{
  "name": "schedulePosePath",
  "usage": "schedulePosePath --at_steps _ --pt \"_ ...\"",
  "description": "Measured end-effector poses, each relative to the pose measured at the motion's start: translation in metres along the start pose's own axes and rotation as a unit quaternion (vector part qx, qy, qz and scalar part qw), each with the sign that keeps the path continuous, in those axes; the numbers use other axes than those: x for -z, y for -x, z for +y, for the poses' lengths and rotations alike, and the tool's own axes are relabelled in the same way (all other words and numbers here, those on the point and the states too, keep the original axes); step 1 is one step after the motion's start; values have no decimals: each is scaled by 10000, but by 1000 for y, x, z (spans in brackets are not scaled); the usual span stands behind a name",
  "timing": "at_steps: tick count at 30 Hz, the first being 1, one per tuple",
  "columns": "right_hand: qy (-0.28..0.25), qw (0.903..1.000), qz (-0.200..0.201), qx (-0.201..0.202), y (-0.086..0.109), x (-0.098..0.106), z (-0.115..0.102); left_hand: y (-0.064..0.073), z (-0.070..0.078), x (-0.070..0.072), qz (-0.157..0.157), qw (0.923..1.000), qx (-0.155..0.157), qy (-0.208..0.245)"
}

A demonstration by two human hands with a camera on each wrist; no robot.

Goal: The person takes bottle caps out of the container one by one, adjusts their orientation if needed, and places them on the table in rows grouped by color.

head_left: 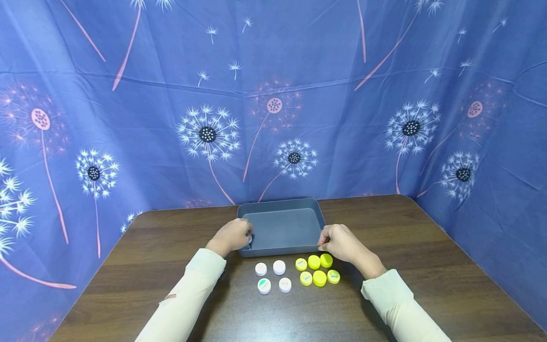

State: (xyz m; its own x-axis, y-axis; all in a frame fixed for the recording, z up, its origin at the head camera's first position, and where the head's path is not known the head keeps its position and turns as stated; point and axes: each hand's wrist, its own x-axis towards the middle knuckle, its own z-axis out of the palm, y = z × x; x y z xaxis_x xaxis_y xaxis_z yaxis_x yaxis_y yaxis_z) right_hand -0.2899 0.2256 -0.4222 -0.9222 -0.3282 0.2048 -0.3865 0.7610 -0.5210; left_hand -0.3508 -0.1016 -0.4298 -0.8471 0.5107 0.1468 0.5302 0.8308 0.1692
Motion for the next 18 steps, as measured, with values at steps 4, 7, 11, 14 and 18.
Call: schedulePosePath --at_steps 4,7,11,14,18 --pt "-3 10000 19 66 0 1 1 1 1 1 20 9999 -113 -27" --pt "3 10000 16 66 0 1 1 2 2 1 -52 10000 -64 19" --pt "17 10000 24 32 1 0 0 4 4 1 -197 9996 53 191" --pt "25 10000 41 39 1 -1 0 5 5 0 -253 9991 147 313" --pt "15 10000 36 56 1 0 0 7 5 -1 -290 9988 198 332"
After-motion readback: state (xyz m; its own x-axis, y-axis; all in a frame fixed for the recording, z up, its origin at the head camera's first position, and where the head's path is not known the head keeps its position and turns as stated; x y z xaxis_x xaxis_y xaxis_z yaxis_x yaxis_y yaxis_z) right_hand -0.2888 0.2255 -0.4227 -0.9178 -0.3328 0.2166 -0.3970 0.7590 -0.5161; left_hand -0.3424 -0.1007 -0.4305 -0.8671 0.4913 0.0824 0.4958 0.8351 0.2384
